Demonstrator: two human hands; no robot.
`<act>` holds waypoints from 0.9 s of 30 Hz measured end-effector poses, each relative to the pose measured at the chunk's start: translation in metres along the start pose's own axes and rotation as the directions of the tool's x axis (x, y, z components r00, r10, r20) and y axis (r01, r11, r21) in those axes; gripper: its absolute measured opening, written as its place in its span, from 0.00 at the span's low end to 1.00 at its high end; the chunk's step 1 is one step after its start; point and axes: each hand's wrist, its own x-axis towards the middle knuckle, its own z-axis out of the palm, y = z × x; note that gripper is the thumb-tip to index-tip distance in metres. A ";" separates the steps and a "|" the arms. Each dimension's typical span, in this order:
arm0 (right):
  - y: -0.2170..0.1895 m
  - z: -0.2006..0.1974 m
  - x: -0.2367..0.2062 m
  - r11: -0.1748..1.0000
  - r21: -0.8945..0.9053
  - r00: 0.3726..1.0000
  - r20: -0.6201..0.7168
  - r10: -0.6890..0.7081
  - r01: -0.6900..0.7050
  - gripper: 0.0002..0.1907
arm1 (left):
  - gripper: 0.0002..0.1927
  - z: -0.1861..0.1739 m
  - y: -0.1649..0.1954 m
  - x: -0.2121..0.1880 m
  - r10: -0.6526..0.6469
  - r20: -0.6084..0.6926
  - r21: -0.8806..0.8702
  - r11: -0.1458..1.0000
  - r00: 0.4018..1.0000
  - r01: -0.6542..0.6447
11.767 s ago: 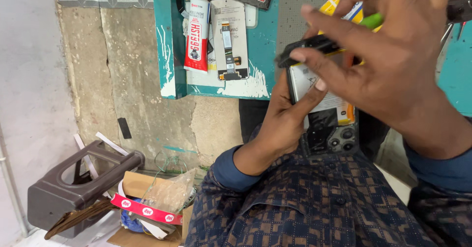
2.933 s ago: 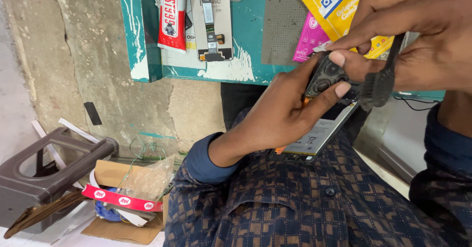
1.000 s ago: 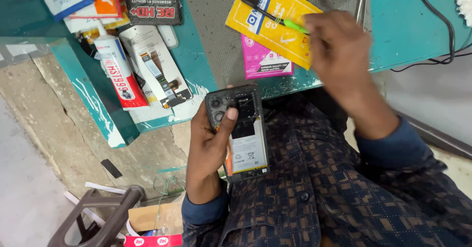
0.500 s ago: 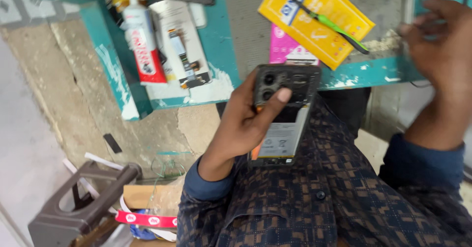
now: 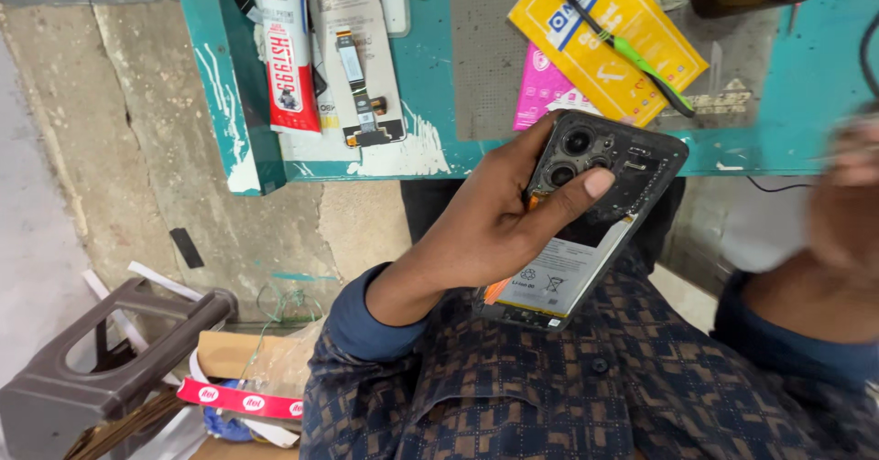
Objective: The person works on a disassembled smartphone at a repair bench. They use a prying tool to separate the back cover, then apply liquid from a small bottle to the internal components and wipe the area with a cloth. The person continues to pry and clean around the camera module and battery area.
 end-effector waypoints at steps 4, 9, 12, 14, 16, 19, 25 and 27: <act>-0.020 0.036 0.009 0.980 0.059 0.976 0.102 -0.193 0.188 0.17 | 0.20 0.010 0.006 0.002 -0.008 -0.001 0.025 1.000 1.000 0.008; -0.043 0.056 0.035 0.893 0.012 0.849 0.307 -0.431 0.449 0.17 | 0.19 0.012 0.013 0.003 -0.001 -0.021 0.180 0.984 1.000 0.004; -0.054 0.060 0.040 0.827 -0.071 0.764 0.433 -0.478 0.557 0.16 | 0.21 0.012 0.013 0.004 0.006 -0.015 0.168 0.986 1.000 -0.004; -0.057 0.063 0.038 0.807 -0.198 0.779 0.464 -0.423 0.556 0.15 | 0.21 0.011 0.013 0.005 0.039 -0.009 0.178 0.983 0.999 -0.037; -0.057 0.066 0.037 0.804 -0.240 0.792 0.465 -0.396 0.544 0.14 | 0.20 0.011 0.013 0.005 0.074 -0.013 0.218 0.973 0.997 -0.069; -0.051 0.065 0.039 0.804 -0.150 0.756 0.474 -0.452 0.575 0.14 | 0.19 0.010 0.015 0.006 0.070 -0.007 0.232 0.970 0.997 -0.067; -0.037 0.053 0.029 0.894 -0.147 0.832 0.454 -0.320 0.424 0.11 | 0.21 0.010 0.013 0.008 -0.086 -0.021 0.261 0.961 0.996 0.089; -0.032 0.050 0.024 0.958 -0.229 0.893 0.447 -0.052 0.170 0.09 | 0.19 0.009 0.009 0.006 0.029 -0.010 0.218 0.976 1.000 -0.027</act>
